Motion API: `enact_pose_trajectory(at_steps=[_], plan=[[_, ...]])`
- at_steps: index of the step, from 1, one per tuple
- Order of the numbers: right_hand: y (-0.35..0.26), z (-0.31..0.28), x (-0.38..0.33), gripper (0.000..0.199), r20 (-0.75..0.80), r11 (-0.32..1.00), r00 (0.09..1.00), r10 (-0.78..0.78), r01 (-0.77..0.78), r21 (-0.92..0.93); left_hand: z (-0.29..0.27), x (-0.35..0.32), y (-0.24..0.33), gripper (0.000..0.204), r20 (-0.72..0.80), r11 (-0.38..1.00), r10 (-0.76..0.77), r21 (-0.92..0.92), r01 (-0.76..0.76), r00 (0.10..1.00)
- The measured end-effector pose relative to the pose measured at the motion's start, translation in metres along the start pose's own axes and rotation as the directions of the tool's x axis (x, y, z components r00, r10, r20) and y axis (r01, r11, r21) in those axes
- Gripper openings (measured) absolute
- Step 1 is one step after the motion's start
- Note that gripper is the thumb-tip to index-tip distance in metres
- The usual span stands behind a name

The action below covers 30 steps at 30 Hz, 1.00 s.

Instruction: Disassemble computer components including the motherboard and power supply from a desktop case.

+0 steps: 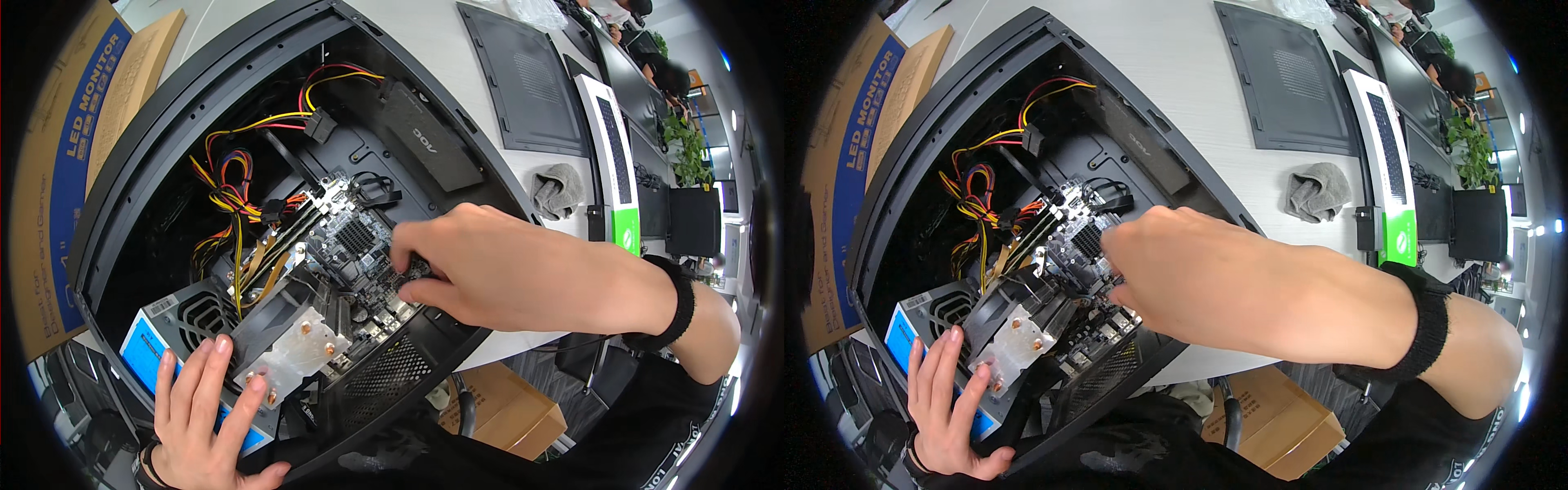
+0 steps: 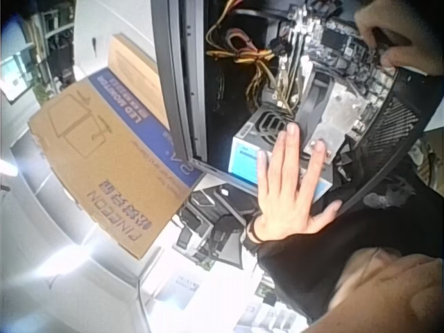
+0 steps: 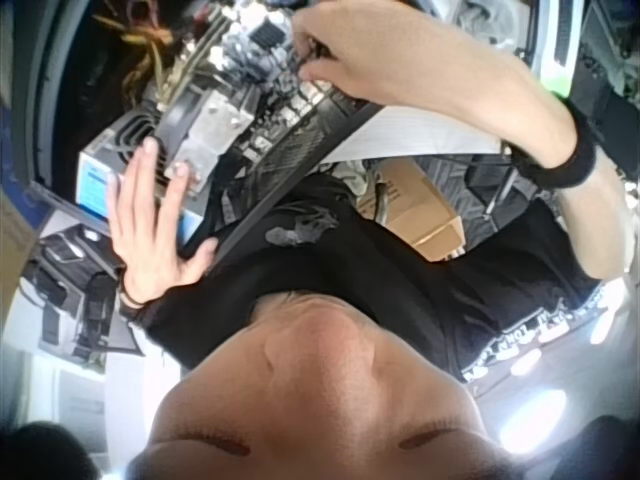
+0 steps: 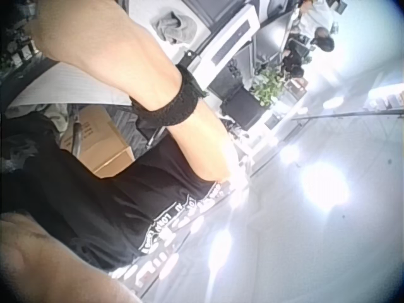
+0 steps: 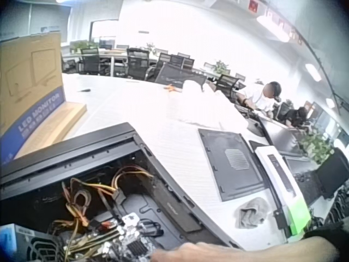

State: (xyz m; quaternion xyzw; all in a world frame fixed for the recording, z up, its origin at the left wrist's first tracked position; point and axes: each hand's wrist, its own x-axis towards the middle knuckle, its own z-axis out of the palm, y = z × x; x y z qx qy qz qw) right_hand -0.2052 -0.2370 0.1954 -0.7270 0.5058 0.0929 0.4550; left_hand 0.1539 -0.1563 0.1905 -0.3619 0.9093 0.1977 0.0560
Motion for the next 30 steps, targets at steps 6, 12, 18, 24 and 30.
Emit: enact_pose_trajectory(at_steps=[6,12,18,24,30], plan=[[0.002,-0.002,-0.005,0.026,-0.044,0.999,0.998,-0.053,0.052,-0.016,0.000,0.000,0.000,0.084,0.002,1.000,-0.001,-0.006,0.001,1.000],[0.000,0.007,-0.004,0.020,-0.169,0.978,0.980,-0.106,0.072,-0.196,-0.001,0.000,0.000,0.085,0.006,1.000,-0.008,-0.003,0.008,1.000],[-0.013,0.000,-0.009,0.020,-0.093,0.965,0.995,-0.033,0.008,-0.261,-0.001,-0.001,0.000,0.085,0.010,1.000,-0.011,0.002,0.011,1.000],[-0.015,-0.003,-0.007,0.020,-0.089,0.966,0.993,-0.082,0.057,-0.253,-0.001,-0.001,0.002,0.084,0.022,0.999,-0.032,0.011,0.031,0.999],[-0.011,-0.005,-0.010,0.020,-0.050,0.983,0.998,-0.026,0.017,-0.181,-0.002,0.008,0.002,0.076,-0.074,0.999,0.044,0.027,-0.043,0.996]])
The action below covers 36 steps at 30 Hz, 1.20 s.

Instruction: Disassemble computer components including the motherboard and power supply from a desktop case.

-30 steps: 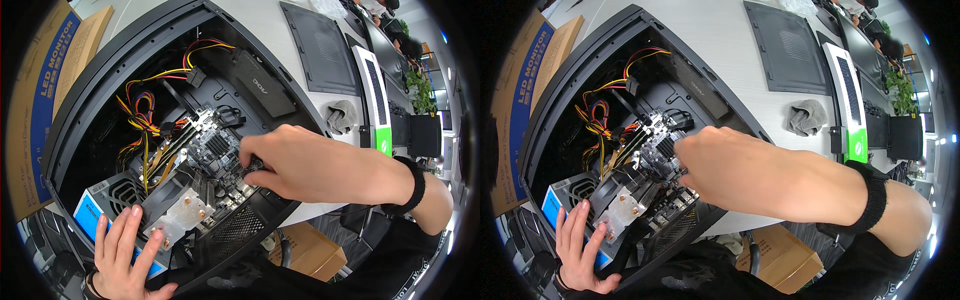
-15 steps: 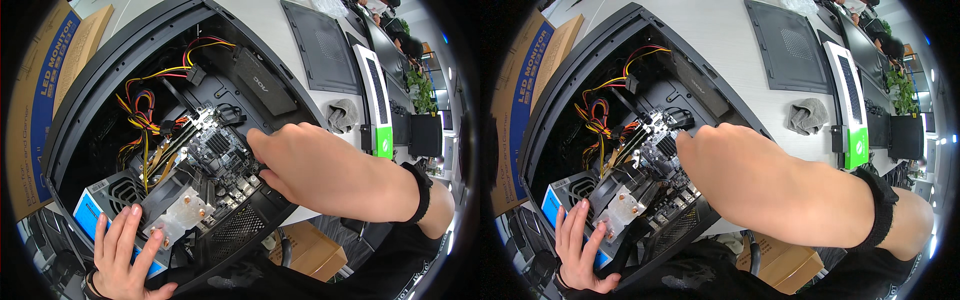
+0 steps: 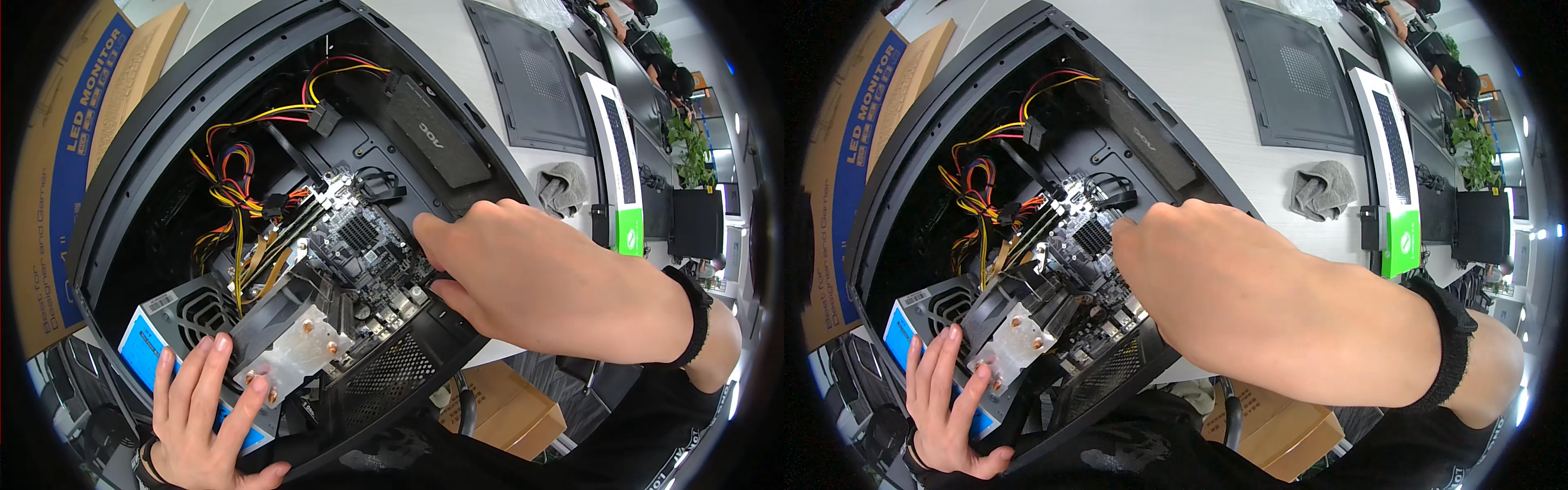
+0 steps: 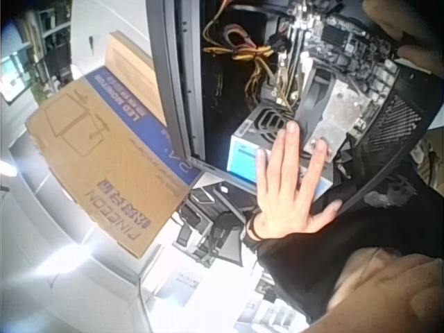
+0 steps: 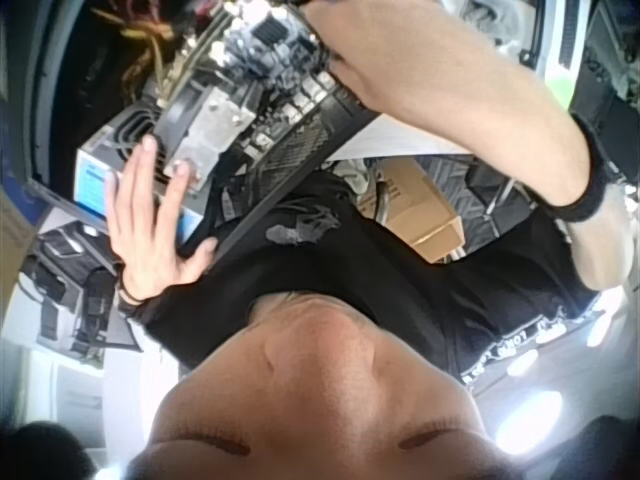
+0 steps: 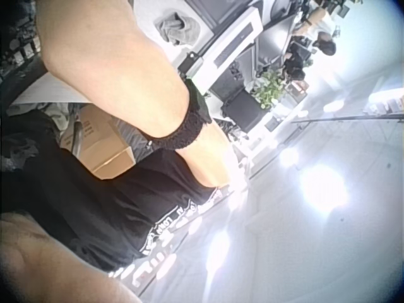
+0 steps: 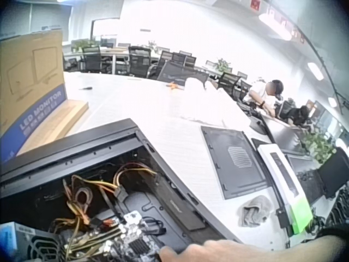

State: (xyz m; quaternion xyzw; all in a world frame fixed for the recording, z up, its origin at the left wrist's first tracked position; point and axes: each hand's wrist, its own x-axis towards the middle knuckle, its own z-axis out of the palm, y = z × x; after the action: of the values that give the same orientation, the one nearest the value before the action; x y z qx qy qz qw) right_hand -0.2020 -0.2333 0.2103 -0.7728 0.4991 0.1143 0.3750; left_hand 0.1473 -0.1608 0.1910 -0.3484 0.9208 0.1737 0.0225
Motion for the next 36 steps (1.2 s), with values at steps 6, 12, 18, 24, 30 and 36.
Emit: enact_pose_trajectory(at_steps=[6,12,18,24,30,36], plan=[[-0.0002,0.0004,0.0020,0.020,-0.004,1.000,1.000,0.005,-0.005,-0.007,-0.0022,0.0066,0.0000,0.073,-0.043,0.999,0.043,0.019,-0.042,0.998],[0.0003,0.0022,0.0017,0.022,-0.027,0.999,1.000,-0.003,0.002,-0.046,-0.0023,0.0067,0.0002,0.073,-0.042,0.999,0.041,0.020,-0.040,0.998],[0.0002,0.0044,0.0037,0.022,-0.029,0.997,1.000,0.003,-0.005,-0.082,-0.0022,0.0063,0.0010,0.072,-0.046,0.999,0.039,0.027,-0.038,0.998],[-0.0006,0.0012,0.0022,0.020,0.008,0.999,1.000,0.009,-0.009,-0.031,-0.0024,0.0065,0.0003,0.072,-0.040,0.999,0.038,0.033,-0.037,0.998],[0.0010,0.0001,0.0029,0.018,0.065,1.000,0.998,0.000,-0.002,0.025,-0.0016,0.0055,0.0008,0.072,-0.029,0.999,0.026,0.032,-0.025,0.999],[0.0034,-0.0018,0.0032,0.018,0.115,0.994,0.993,0.018,-0.030,0.100,-0.0016,0.0051,0.0008,0.073,-0.022,0.999,0.022,0.037,-0.021,1.000]])
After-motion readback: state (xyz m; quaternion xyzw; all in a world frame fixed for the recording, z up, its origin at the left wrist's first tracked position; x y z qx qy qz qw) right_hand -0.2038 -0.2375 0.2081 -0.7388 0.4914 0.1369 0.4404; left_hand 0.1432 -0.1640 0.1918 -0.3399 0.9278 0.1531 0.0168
